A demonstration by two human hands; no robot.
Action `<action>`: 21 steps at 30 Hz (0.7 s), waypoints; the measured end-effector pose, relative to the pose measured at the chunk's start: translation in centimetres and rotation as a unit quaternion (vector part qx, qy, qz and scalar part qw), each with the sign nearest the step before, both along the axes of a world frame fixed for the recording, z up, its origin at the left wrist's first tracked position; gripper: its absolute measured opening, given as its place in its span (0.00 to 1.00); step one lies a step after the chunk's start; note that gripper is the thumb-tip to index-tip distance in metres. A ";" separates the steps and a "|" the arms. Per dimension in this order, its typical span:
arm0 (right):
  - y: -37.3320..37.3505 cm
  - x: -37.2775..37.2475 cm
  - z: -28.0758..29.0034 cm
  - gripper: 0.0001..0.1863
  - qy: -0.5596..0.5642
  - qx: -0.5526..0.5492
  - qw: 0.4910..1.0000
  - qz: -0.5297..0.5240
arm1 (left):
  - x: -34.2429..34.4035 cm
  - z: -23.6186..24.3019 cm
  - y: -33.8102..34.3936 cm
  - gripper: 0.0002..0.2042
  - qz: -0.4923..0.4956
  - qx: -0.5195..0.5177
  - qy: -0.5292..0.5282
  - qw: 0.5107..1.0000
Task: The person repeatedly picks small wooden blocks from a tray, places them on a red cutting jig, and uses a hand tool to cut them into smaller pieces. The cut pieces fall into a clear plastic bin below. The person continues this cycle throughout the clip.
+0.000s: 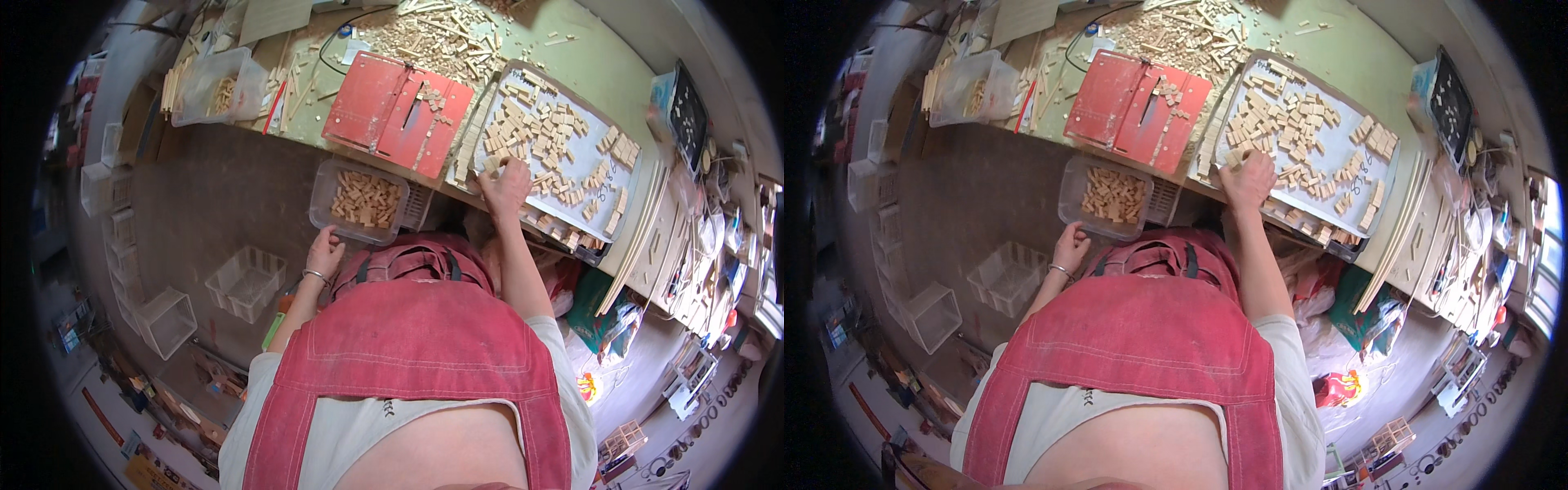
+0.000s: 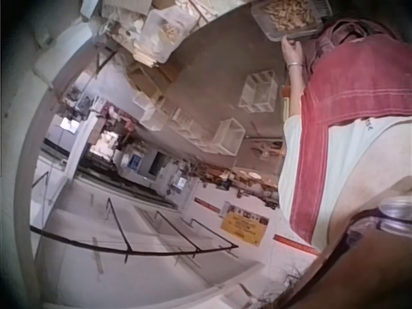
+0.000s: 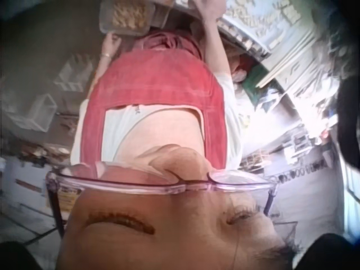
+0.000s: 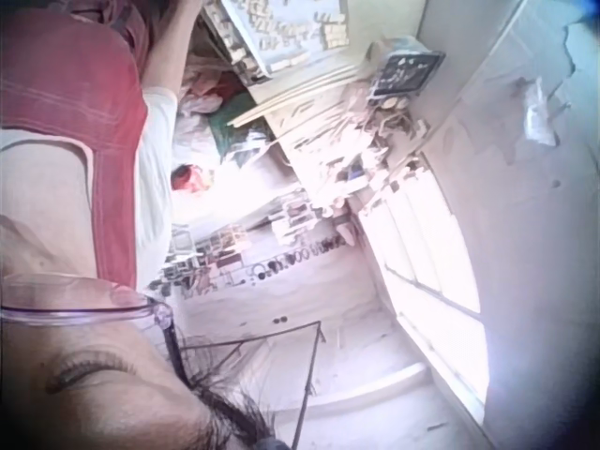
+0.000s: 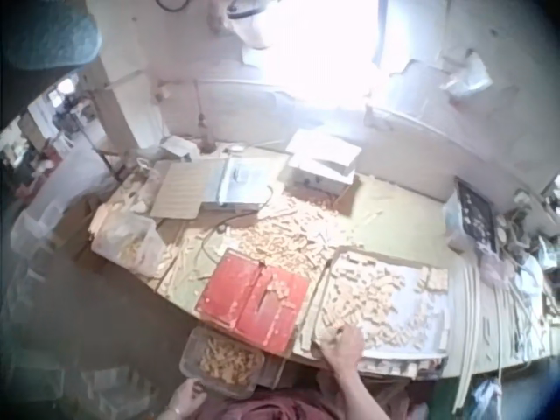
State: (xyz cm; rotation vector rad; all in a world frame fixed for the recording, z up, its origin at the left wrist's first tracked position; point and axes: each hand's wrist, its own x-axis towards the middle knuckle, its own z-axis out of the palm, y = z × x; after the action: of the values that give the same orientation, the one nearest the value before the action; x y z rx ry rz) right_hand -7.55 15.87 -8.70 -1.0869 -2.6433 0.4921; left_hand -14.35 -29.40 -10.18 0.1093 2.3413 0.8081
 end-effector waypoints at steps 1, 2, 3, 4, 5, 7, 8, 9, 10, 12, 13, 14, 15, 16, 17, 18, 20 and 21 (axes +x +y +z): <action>-0.2 -0.1 0.5 0.22 0.022 0.015 1.000 0.000 | -0.5 0.3 0.0 0.26 -0.001 0.008 0.010 1.000; -0.8 0.1 1.0 0.21 0.054 0.009 0.998 0.014 | -0.9 0.6 0.1 0.25 -0.001 0.017 0.021 1.000; -1.9 -0.4 3.0 0.20 0.088 0.002 0.996 0.030 | -1.6 1.3 0.4 0.25 0.001 0.023 0.034 0.999; -3.0 -1.2 4.7 0.20 0.123 -0.007 0.991 0.045 | -2.3 2.2 1.0 0.24 -0.001 0.057 0.067 0.996; -4.0 -2.3 5.7 0.17 0.150 -0.018 0.985 0.087 | -3.2 3.2 2.1 0.24 -0.003 0.089 0.102 0.991; -6.8 -4.8 7.3 0.17 0.157 -0.018 0.977 0.144 | -5.1 5.7 4.8 0.23 -0.026 0.136 0.163 0.977; -8.1 -5.9 8.3 0.17 0.132 -0.018 0.976 0.172 | -6.2 7.4 6.4 0.23 -0.042 0.148 0.193 0.969; -9.0 -6.8 8.1 0.17 0.124 -0.014 0.976 0.179 | -7.2 8.7 8.0 0.23 -0.058 0.161 0.222 0.960; -9.8 -8.0 7.6 0.17 0.116 -0.010 0.975 0.187 | -8.1 9.4 9.4 0.23 -0.079 0.175 0.235 0.953; -10.5 -9.6 7.1 0.17 0.099 -0.011 0.974 0.202 | -9.9 10.8 12.0 0.24 -0.121 0.199 0.259 0.938; -10.7 -10.1 7.0 0.18 0.089 -0.015 0.974 0.207 | -10.6 11.4 13.3 0.24 -0.140 0.198 0.261 0.934; -10.9 -10.6 6.8 0.18 0.080 -0.023 0.974 0.213 | -11.2 11.9 14.7 0.25 -0.160 0.194 0.263 0.932; -11.1 -10.9 6.4 0.20 0.070 -0.024 0.976 0.205 | -11.8 12.0 15.8 0.26 -0.179 0.194 0.264 0.928; -11.1 -10.8 6.4 0.20 0.094 -0.034 0.974 0.204 | -12.2 11.7 16.5 0.26 -0.202 0.190 0.290 0.916; -11.1 -10.6 6.4 0.21 0.117 -0.043 0.971 0.202 | -12.7 11.5 17.2 0.26 -0.224 0.185 0.317 0.903; -11.0 -10.3 6.4 0.22 0.140 -0.053 0.968 0.200 | -13.1 11.2 17.8 0.26 -0.246 0.181 0.341 0.889; -11.0 -9.3 6.5 0.21 0.140 -0.053 0.973 0.173 | -14.0 11.0 18.8 0.25 -0.270 0.170 0.312 0.895; -10.9 -8.8 6.4 0.20 0.127 -0.054 0.977 0.164 | -14.5 11.3 19.4 0.25 -0.291 0.157 0.307 0.892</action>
State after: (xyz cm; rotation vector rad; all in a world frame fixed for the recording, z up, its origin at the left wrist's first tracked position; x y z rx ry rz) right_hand -16.39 4.96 -2.35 -0.5644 -2.5940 0.7909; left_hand -28.81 -10.00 1.11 1.3095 2.4736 0.9114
